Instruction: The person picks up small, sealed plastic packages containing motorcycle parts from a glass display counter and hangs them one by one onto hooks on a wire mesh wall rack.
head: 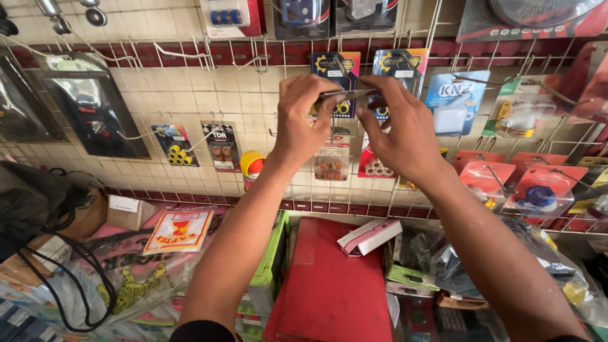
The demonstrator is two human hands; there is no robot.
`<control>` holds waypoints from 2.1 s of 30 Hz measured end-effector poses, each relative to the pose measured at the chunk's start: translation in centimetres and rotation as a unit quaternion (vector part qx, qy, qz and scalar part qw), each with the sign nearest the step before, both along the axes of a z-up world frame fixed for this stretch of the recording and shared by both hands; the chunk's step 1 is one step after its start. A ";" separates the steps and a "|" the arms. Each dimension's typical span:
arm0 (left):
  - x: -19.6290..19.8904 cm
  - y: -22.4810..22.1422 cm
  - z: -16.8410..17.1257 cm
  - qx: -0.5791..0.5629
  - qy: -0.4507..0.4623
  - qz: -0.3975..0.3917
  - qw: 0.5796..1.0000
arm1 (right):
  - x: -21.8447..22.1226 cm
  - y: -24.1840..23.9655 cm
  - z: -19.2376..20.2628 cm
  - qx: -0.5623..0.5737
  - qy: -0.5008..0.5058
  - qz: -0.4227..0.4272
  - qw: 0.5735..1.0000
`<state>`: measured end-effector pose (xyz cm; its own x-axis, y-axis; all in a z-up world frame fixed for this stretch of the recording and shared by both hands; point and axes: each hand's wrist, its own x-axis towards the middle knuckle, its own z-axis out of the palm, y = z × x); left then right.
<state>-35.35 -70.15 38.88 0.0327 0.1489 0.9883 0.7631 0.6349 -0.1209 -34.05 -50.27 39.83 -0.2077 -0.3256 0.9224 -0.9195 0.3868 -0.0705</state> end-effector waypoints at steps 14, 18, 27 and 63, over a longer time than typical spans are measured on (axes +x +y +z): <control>-0.8 1.3 0.6 0.041 0.002 -0.063 0.997 | -1.8 -1.3 0.8 -0.055 0.041 0.019 0.998; -0.9 0.8 0.7 0.027 0.008 -0.061 0.998 | -2.2 -1.3 0.8 -0.053 0.046 0.035 0.997; -0.8 1.3 0.8 0.019 -0.004 -0.070 0.997 | -2.7 -1.6 1.0 -0.055 0.057 0.007 0.997; -0.8 0.4 2.4 0.031 -0.134 -0.148 0.979 | -3.1 -0.6 2.8 0.013 0.094 -0.038 0.995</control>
